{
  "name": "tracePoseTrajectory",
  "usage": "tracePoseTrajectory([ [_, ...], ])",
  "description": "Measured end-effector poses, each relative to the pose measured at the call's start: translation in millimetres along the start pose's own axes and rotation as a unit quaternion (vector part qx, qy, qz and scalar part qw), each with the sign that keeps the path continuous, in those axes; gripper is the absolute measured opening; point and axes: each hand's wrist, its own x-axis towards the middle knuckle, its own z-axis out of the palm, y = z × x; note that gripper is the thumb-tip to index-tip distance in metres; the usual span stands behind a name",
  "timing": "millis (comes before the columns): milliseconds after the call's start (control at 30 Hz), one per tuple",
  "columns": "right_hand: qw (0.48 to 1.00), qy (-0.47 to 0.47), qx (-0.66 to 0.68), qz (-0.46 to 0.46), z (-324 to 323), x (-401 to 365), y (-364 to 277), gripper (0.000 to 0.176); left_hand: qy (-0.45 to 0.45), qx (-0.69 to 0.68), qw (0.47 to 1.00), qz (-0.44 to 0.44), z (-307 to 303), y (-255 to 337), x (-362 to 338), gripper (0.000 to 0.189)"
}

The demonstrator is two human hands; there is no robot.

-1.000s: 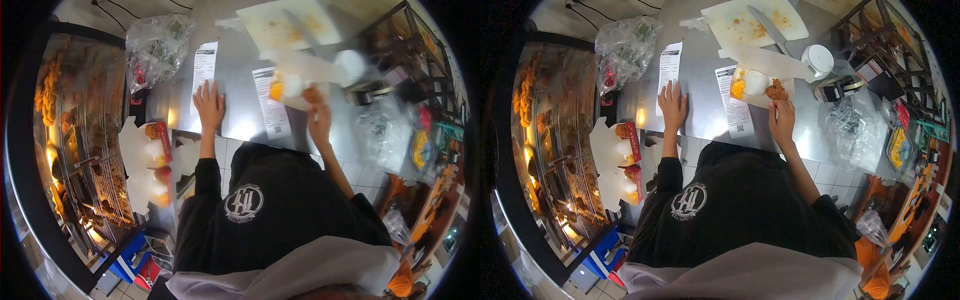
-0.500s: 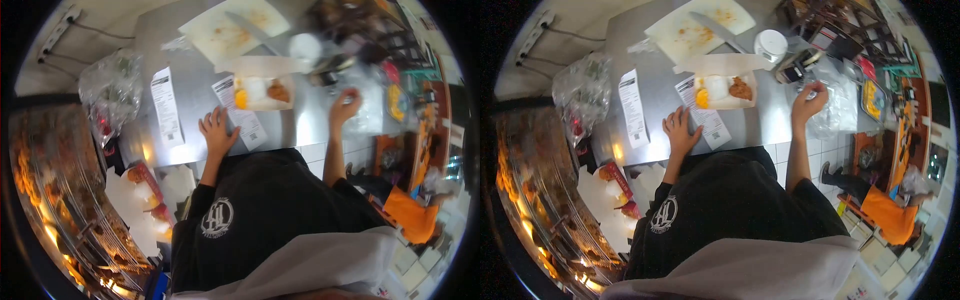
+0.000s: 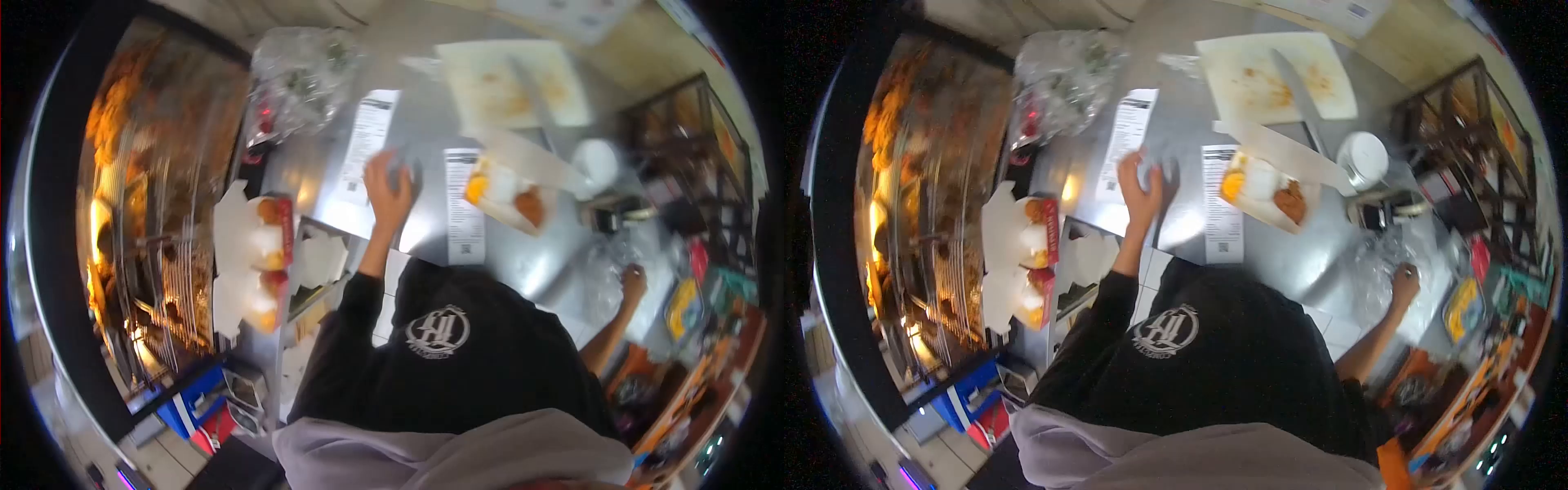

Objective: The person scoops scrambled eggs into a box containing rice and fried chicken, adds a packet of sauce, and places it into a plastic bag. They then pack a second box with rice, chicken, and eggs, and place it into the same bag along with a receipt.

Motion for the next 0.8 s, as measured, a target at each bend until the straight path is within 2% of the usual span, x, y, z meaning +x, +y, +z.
tracePoseTrajectory([
  [33,0.999,0.026,-0.019,-0.013,-11.1,-6.7,-31.2,0.022,0.087,0.083,0.993,0.018,-4.7,-18.5,24.5,0.031],
  [100,0.998,0.047,0.012,-0.045,-19.4,-1.1,-44.2,0.025,0.156,0.114,0.981,0.007,-33.2,-37.8,88.4,0.033],
  [200,0.987,0.128,0.021,-0.090,-36.8,-8.1,-85.9,0.024,0.162,0.128,0.978,-0.009,-53.7,-83.7,165.2,0.035],
  [233,0.987,0.138,0.024,-0.084,-40.9,-15.1,-100.3,0.024,0.164,0.301,0.939,0.002,-48.7,-97.6,183.9,0.034],
  [300,0.984,0.121,0.084,-0.101,-49.7,-35.8,-128.7,0.023,0.160,0.450,0.878,0.023,-43.7,-130.9,204.8,0.033],
  [333,0.982,0.124,0.091,-0.106,-51.1,-44.5,-135.3,0.023,0.027,0.368,0.929,-0.038,-36.2,-159.1,210.1,0.031],
  [367,0.983,0.124,0.093,-0.093,-51.8,-51.6,-137.9,0.022,-0.032,0.261,0.960,-0.091,-25.3,-199.2,219.8,0.029],
  [400,0.983,0.121,0.108,-0.086,-52.4,-59.5,-138.1,0.022,-0.080,0.156,0.972,-0.155,-14.6,-238.1,229.4,0.027],
  [433,0.982,0.117,0.124,-0.079,-52.8,-66.5,-138.4,0.022,-0.048,0.032,0.975,-0.212,3.6,-266.1,248.9,0.023],
  [500,0.982,0.129,0.132,-0.036,-55.3,-79.5,-138.8,0.022,0.047,-0.222,0.946,-0.230,-17.2,-166.5,287.8,0.014],
  [567,0.983,0.127,0.131,0.012,-61.2,-95.8,-137.2,0.022,0.058,-0.346,0.916,-0.194,-20.5,-95.6,325.7,0.015],
  [633,0.976,0.128,0.173,0.044,-70.4,-102.8,-140.7,0.021,0.033,-0.392,0.912,-0.120,-21.0,-36.1,364.6,0.014],
  [700,0.970,0.140,0.189,0.058,-76.3,-106.9,-138.1,0.022,0.033,-0.393,0.915,-0.091,-20.6,59.8,381.4,0.013],
  [767,0.964,0.151,0.216,0.044,-79.4,-107.9,-138.5,0.022,-0.026,-0.404,0.910,-0.092,-12.7,136.1,383.8,0.012],
  [800,0.958,0.148,0.243,0.039,-81.3,-107.6,-143.9,0.022,-0.091,-0.418,0.902,-0.058,-4.3,154.3,394.1,0.013],
])
